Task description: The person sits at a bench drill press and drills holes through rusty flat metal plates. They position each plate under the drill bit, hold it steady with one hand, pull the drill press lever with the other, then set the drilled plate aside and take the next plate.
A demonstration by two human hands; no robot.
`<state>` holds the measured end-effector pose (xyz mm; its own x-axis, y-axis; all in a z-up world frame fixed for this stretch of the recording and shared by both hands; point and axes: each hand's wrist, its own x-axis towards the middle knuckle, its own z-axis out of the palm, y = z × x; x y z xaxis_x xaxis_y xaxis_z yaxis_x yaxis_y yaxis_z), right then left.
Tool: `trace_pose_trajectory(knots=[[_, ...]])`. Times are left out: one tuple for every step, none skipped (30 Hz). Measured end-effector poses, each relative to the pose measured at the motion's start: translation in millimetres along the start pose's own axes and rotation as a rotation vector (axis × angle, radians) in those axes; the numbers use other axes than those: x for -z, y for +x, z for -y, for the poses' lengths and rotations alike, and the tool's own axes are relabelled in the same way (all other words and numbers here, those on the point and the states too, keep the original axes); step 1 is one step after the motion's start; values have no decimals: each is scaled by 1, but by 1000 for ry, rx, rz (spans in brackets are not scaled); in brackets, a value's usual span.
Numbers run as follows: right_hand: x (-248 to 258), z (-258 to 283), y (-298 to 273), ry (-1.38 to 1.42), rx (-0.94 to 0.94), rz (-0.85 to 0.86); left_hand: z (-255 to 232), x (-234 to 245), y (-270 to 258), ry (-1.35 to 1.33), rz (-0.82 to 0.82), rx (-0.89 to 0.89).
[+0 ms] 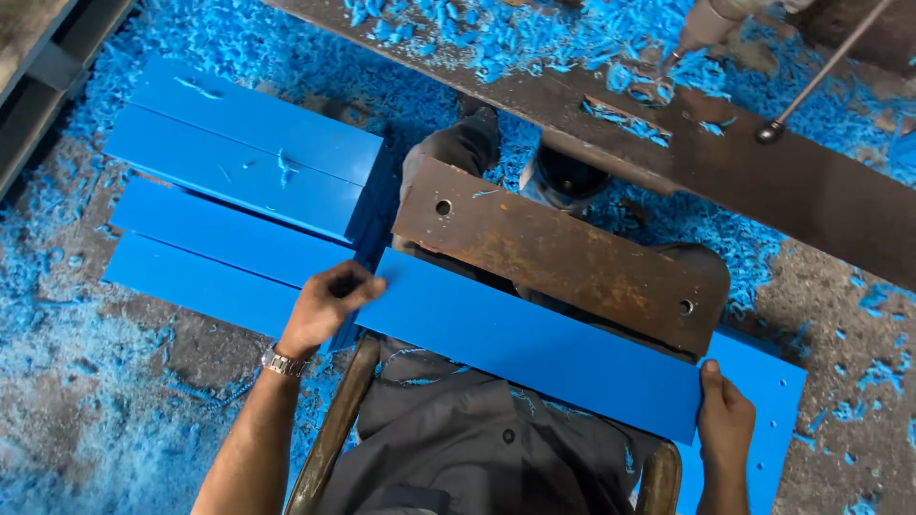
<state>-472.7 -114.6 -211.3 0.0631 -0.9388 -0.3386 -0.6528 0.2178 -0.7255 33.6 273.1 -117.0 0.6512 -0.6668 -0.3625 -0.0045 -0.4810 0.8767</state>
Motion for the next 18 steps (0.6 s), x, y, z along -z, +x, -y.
trace_pose_trajectory(knots=[[-1, 31, -12, -53, 136, -55, -9, 0, 4, 3, -141, -76], [-3, 62, -24, -109, 271, -108, -18, 0, 7, 5, -281, -153], [-3, 73, -18, -110, 260, -118, -32, 0, 14, 7, -266, -155], [-3, 84, -13, -119, 328, -91, -45, -1, 20, 69, -324, -148], [-6, 95, -7, -125, 398, -63, -58, 1, 26, 133, -386, -144], [-8, 102, -3, -122, 390, -72, -53, 1, 40, 137, -376, -149], [-12, 110, 2, -135, 388, -65, -49, 2, 53, 169, -339, -275], [-15, 119, 7, -148, 386, -57, -45, 3, 66, 199, -298, -401], [-17, 120, 10, -142, 385, -58, -54, 0, 72, 203, -298, -405], [-19, 122, 13, -140, 384, -68, -63, -3, 77, 197, -235, -301], [-21, 124, 16, -139, 383, -76, -71, -7, 82, 189, -174, -194], [-20, 122, 17, -136, 384, -74, -76, -9, 81, 193, -176, -195], [-20, 122, 19, -106, 390, -70, -83, -10, 81, 208, -188, -161], [-20, 121, 20, -77, 396, -66, -88, -11, 81, 224, -200, -127], [-15, 117, 17, -75, 397, -59, -86, -11, 76, 227, -206, -123], [-10, 113, 15, -49, 418, -60, -84, -10, 72, 179, -219, -177], [-7, 113, 15, -19, 443, -63, -84, -9, 70, 130, -235, -237], [-1, 119, 15, -13, 448, -58, -97, -6, 62, 133, -244, -239]])
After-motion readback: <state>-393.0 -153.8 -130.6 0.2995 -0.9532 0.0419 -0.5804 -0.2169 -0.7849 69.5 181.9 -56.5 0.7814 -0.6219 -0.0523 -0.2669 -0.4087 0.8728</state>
